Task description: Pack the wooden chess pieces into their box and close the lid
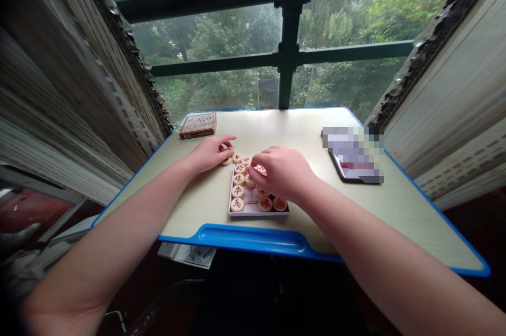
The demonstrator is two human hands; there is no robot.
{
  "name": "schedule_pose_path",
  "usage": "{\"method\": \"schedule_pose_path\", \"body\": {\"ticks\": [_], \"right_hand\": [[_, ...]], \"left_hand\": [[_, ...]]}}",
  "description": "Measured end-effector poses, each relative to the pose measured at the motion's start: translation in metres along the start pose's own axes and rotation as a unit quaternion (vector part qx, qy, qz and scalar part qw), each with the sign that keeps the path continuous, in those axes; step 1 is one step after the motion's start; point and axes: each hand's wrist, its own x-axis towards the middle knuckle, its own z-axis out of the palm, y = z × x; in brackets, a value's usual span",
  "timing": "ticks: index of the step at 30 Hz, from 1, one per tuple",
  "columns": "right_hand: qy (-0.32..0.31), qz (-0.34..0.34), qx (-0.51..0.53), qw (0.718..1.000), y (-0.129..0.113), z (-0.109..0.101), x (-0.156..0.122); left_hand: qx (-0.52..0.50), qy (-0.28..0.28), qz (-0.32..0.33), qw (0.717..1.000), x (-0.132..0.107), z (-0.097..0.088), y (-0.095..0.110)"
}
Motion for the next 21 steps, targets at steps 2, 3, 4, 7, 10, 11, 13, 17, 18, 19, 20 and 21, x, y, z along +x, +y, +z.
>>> {"method": "schedule_pose_path", "body": {"ticks": [2,3,4,7,10,11,13,17,18,19,20,21], "right_hand": [[0.006,0.001,-0.006,1.0,0.0,0.0,0.0],[0.008,0.002,-0.008,1.0,0.0,0.0,0.0],[0.008,0.002,-0.01,1.0,0.0,0.0,0.0],[0.004,0.003,-0.011,1.0,0.0,0.0,-0.001],[0.009,0.009,-0.009,1.0,0.0,0.0,-0.001],[0.012,0.016,-0.008,1.0,0.0,0.0,-0.001],[0.023,0.037,-0.004,0.999,0.001,0.0,-0.001],[0.057,0.069,0.019,0.996,0.004,0.002,0.0],[0.068,0.068,0.027,0.995,0.004,0.003,0.0],[0.077,0.062,0.033,0.995,0.005,0.004,0.0],[0.083,0.052,0.037,0.995,0.005,0.005,0.0],[0.086,0.039,0.039,0.995,0.005,0.006,-0.001]], "left_hand": [[-0.009,0.011,0.006,1.0,0.0,0.001,0.0],[-0.019,0.015,0.007,1.0,0.001,0.002,0.001],[-0.034,0.018,0.005,0.999,0.001,0.003,0.001],[-0.107,0.033,-0.02,0.993,0.003,0.005,0.001],[-0.242,0.069,-0.05,0.966,0.002,0.003,0.007],[-0.3,0.075,-0.054,0.95,0.001,0.002,0.011],[-0.397,0.066,-0.045,0.914,-0.002,-0.002,0.02],[-0.472,0.023,-0.01,0.881,-0.009,-0.005,0.034],[-0.478,0.009,-0.01,0.878,-0.01,-0.004,0.036],[-0.482,-0.004,-0.013,0.876,-0.01,-0.003,0.037],[-0.487,-0.016,-0.017,0.873,-0.011,-0.002,0.038],[-0.492,-0.027,-0.023,0.87,-0.011,-0.001,0.038]]}}
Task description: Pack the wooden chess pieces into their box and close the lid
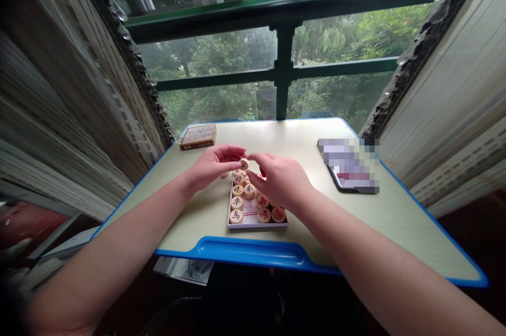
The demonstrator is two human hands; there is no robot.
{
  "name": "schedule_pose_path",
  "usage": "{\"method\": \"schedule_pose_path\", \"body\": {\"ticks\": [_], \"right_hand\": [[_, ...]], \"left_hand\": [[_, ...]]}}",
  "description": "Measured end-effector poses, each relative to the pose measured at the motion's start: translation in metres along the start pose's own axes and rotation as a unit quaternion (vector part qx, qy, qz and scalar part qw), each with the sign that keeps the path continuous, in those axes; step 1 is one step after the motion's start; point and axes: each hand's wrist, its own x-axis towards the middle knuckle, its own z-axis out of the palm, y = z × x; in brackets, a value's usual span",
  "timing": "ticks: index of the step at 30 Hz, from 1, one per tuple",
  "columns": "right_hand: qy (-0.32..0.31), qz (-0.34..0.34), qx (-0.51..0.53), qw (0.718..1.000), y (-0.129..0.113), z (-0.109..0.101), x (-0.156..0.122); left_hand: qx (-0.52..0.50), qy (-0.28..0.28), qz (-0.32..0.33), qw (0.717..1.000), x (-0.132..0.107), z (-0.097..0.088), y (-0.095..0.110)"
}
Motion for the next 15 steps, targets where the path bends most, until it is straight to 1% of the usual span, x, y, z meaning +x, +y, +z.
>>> {"method": "schedule_pose_path", "body": {"ticks": [3,5,7,11,15], "right_hand": [[-0.01,-0.03,-0.008,0.999,0.001,0.0018,-0.0014],[-0.022,-0.034,-0.018,0.999,0.0018,0.0024,-0.0016],[-0.031,-0.029,-0.024,0.999,0.0022,0.0028,-0.0013],[-0.047,-0.014,-0.018,0.999,0.0008,0.0038,0.0004],[-0.071,0.023,-0.042,0.996,-0.0009,0.0025,0.0026]], "left_hand": [[-0.021,-0.028,-0.027,0.999,-0.0009,0.002,-0.0007],[-0.033,-0.045,-0.035,0.998,-0.0019,0.0031,0.0005],[-0.041,-0.05,-0.035,0.997,-0.0029,0.0044,0.0019],[-0.055,-0.043,-0.042,0.997,-0.0031,0.0073,0.001],[-0.039,-0.037,-0.042,0.998,-0.0006,0.0084,-0.0039]]}}
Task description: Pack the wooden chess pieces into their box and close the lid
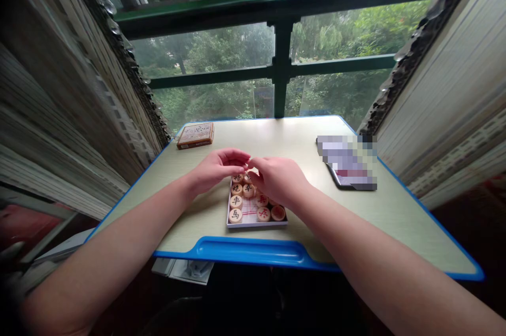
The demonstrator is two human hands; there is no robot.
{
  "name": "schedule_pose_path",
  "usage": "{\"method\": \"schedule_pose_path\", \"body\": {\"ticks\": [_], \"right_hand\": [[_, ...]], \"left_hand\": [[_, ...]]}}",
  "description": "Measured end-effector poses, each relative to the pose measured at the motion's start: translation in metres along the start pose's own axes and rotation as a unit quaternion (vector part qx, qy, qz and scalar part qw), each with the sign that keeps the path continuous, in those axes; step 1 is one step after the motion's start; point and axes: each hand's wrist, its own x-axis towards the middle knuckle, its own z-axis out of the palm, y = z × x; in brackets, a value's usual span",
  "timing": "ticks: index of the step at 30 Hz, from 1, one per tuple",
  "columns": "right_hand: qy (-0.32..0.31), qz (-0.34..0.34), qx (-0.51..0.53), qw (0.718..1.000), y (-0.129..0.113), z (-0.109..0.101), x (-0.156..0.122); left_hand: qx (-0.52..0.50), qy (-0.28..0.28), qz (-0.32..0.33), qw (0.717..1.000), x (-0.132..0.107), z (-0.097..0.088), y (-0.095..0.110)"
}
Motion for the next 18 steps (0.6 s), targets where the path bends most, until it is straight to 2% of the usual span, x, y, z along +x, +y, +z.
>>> {"method": "schedule_pose_path", "body": {"ticks": [4,8,10,15,18], "right_hand": [[-0.008,0.035,-0.002,0.999,0.0022,-0.0049,0.0016],[-0.026,0.017,0.016,0.999,0.0039,-0.0067,0.002],[-0.038,-0.002,0.017,0.999,0.0035,-0.0052,0.0019],[-0.042,-0.031,0.025,0.998,0.0021,0.0005,0.0022],[0.017,-0.023,0.04,0.999,0.0033,0.0021,0.0029]], "left_hand": [[0.1,0.034,0.059,0.993,0.0012,-0.0036,-0.0001],[0.276,0.02,0.114,0.954,-0.0011,-0.0058,0.0041],[0.328,0.007,0.123,0.937,-0.0021,-0.0058,0.0054],[0.359,-0.002,0.138,0.923,-0.0027,-0.006,0.0058],[0.33,0.001,0.137,0.934,-0.0033,-0.0055,0.0054]]}}
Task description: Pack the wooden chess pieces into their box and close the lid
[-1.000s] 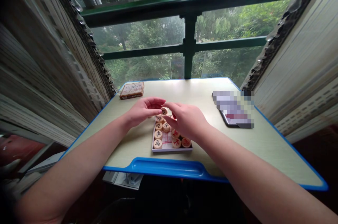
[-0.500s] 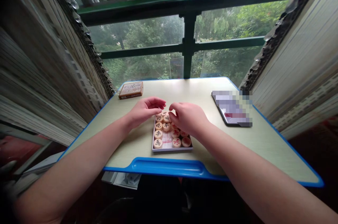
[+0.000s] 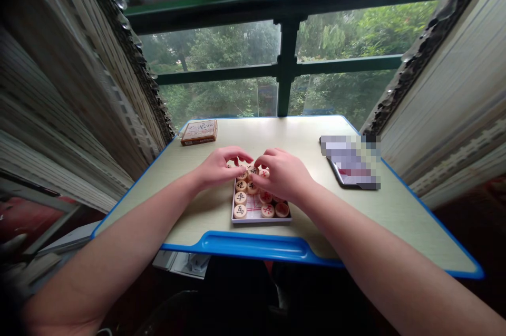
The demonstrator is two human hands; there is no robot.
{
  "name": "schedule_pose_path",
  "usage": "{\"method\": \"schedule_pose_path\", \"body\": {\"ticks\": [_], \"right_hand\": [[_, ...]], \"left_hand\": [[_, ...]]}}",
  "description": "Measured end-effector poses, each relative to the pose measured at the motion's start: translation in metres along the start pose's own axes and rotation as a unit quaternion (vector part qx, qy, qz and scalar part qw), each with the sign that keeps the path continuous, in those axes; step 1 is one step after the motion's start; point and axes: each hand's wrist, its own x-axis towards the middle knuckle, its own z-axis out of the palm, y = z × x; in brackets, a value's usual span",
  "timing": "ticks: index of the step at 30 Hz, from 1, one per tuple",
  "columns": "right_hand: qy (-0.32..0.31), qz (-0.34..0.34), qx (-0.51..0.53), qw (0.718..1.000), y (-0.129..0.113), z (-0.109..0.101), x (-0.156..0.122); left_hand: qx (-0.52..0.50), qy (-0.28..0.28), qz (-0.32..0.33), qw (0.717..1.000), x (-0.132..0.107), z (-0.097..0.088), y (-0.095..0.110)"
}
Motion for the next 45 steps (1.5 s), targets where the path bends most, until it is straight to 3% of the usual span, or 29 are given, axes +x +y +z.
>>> {"method": "schedule_pose_path", "body": {"ticks": [6,10,15,19,24,31,34,39,45], "right_hand": [[0.158,-0.012,0.031,0.987,0.001,-0.003,-0.001],[0.187,-0.026,0.047,0.981,-0.001,-0.003,-0.001],[0.193,-0.044,0.062,0.978,-0.005,0.002,-0.002],[0.168,-0.089,0.091,0.978,-0.003,-0.001,-0.004],[0.112,-0.184,0.107,0.971,0.002,-0.004,-0.004],[0.066,-0.153,0.106,0.98,-0.005,-0.007,-0.006],[0.038,-0.14,0.097,0.985,-0.008,-0.014,-0.008],[-0.083,-0.102,0.062,0.989,-0.017,-0.028,-0.009],[-0.149,-0.092,0.04,0.984,-0.028,-0.028,-0.01]], "left_hand": [[-0.17,-0.008,-0.085,0.982,-0.002,0.001,0.002],[-0.266,-0.003,-0.109,0.958,-0.001,-0.001,0.006],[-0.279,0.025,-0.121,0.952,0.001,0.0,0.005],[-0.256,0.055,-0.121,0.958,0.001,-0.002,0.005],[-0.255,-0.006,-0.124,0.959,-0.002,-0.009,0.008],[-0.273,-0.064,-0.135,0.95,-0.003,-0.005,0.009],[-0.275,-0.036,-0.124,0.953,-0.001,-0.006,0.008],[-0.274,0.051,-0.126,0.952,0.004,-0.009,0.0],[-0.267,0.046,-0.147,0.951,0.004,-0.005,0.004]]}}
